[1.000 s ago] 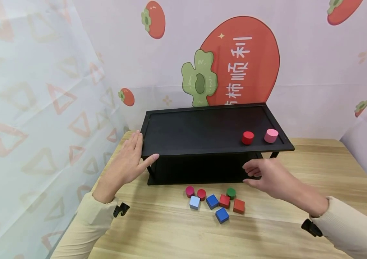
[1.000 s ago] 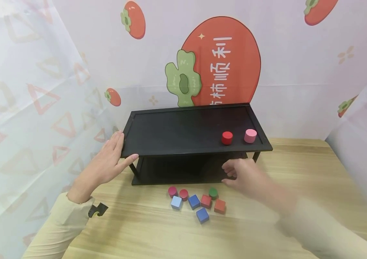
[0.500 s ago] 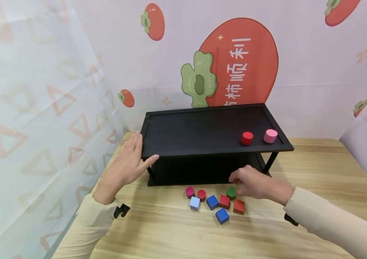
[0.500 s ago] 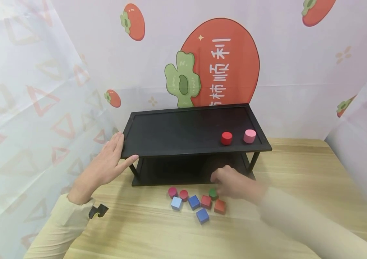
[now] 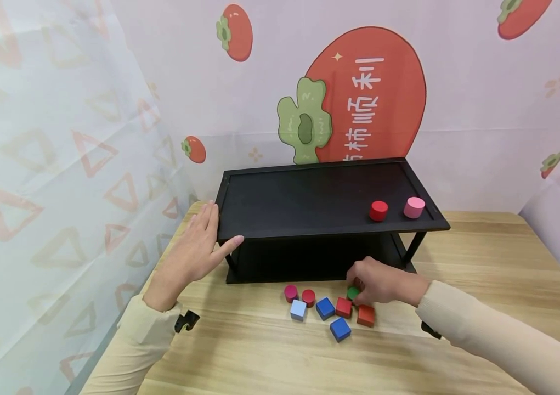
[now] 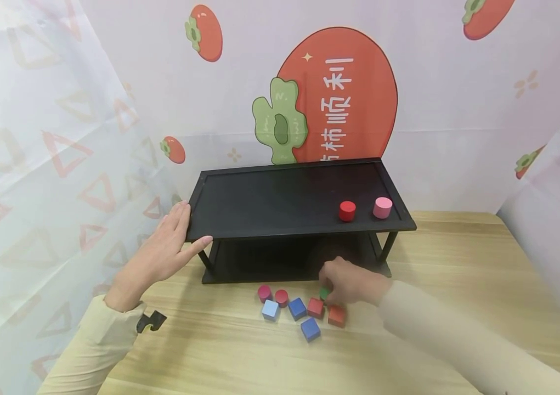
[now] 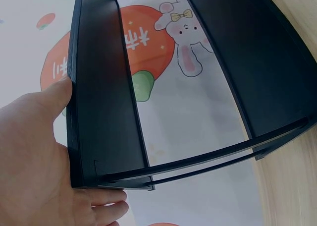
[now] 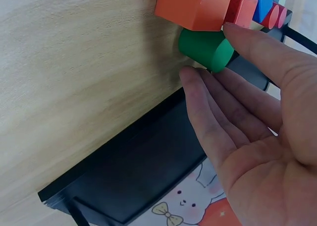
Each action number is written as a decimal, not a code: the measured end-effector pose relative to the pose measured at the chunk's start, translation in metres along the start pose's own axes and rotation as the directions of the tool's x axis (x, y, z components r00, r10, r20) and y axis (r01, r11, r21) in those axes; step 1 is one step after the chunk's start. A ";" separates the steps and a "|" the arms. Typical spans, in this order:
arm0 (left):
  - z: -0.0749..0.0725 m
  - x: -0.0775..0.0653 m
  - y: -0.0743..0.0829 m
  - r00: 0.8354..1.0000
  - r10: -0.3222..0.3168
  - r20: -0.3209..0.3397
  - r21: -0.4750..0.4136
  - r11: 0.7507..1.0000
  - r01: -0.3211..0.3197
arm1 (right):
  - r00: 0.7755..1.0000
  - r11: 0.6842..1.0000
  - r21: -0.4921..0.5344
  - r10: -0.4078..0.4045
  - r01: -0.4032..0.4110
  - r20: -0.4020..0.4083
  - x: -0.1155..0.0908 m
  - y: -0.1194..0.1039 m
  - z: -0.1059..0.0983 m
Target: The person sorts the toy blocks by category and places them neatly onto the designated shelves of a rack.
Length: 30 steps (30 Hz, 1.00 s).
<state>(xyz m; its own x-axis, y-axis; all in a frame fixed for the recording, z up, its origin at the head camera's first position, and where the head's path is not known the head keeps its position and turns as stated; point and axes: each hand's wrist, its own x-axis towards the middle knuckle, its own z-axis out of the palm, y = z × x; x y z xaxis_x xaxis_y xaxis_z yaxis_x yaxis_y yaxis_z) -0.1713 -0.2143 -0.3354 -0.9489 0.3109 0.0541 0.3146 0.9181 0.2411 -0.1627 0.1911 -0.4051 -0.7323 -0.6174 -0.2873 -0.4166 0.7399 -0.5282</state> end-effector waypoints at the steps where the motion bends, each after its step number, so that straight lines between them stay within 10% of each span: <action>1: 0.000 0.000 0.000 1.000 0.000 0.001 0.000 1.000 0.000 | 1.000 1.000 -0.004 -0.005 0.005 0.003 0.001 0.000 0.000; 16: 0.000 0.000 -0.001 1.000 0.001 -0.005 0.011 1.000 -0.001 | 1.000 0.999 -0.038 -0.005 0.006 0.022 0.005 -0.007 -0.006; 30: 0.001 0.001 -0.001 1.000 0.002 0.002 -0.001 1.000 -0.002 | 0.992 0.993 -0.057 -0.102 0.107 0.076 -0.025 -0.056 -0.067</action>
<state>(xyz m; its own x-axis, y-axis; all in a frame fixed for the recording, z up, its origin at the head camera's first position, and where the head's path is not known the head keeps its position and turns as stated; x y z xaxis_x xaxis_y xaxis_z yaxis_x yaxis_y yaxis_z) -0.1722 -0.2146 -0.3363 -0.9483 0.3130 0.0523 0.3161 0.9174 0.2418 -0.1575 0.1831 -0.3146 -0.6428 -0.7084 -0.2915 -0.5226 0.6837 -0.5092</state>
